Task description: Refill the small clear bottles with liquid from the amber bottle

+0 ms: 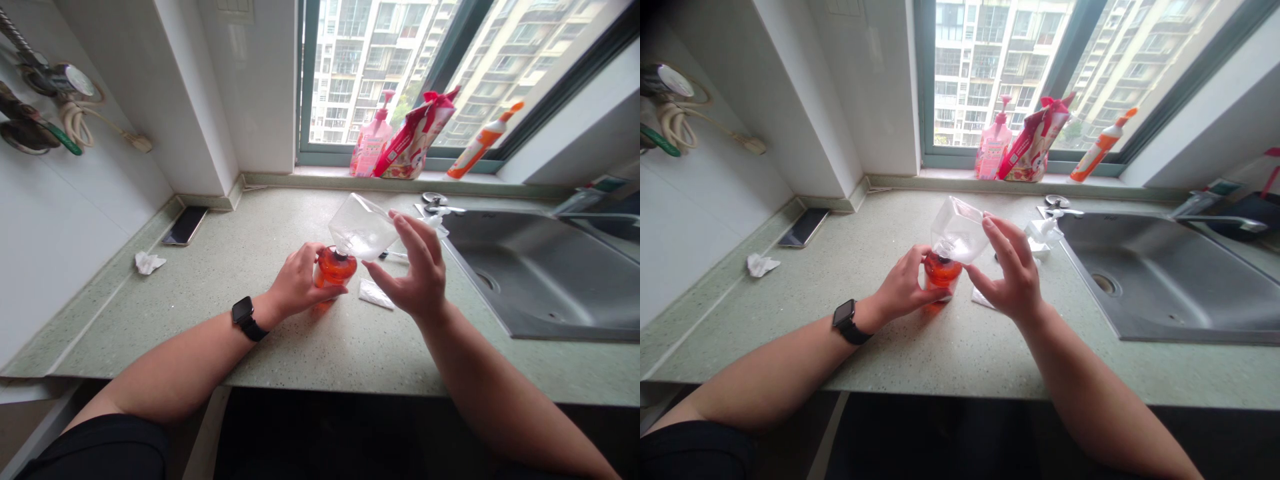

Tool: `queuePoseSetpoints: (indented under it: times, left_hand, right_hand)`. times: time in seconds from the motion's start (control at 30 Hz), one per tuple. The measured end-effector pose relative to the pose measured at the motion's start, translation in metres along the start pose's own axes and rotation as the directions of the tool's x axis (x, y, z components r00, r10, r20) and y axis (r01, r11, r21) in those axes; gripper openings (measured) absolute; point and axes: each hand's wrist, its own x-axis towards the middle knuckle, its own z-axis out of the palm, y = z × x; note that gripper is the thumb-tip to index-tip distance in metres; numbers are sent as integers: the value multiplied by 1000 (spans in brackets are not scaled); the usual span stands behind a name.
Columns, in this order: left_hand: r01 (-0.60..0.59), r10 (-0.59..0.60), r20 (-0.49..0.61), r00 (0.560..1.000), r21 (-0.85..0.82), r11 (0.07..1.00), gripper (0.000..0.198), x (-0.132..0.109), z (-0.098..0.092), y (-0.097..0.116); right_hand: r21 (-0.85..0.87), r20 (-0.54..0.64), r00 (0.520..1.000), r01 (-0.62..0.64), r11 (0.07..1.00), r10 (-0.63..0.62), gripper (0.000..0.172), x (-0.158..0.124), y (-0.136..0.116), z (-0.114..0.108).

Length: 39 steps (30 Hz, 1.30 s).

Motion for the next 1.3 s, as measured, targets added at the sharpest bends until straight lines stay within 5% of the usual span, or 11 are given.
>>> queuePoseSetpoints:
  times: [0.47,1.3]
  left_hand:
    - [4,-4,8,1000,-7,1000,79,1,0,0]
    - [10,-10,14,1000,-3,1000,79,0,0,0]
  right_hand:
    - [33,-9,1000,21,999,-21,95,-3,3,2]
    - [15,7,1000,14,1000,-14,84,1,-1,0]
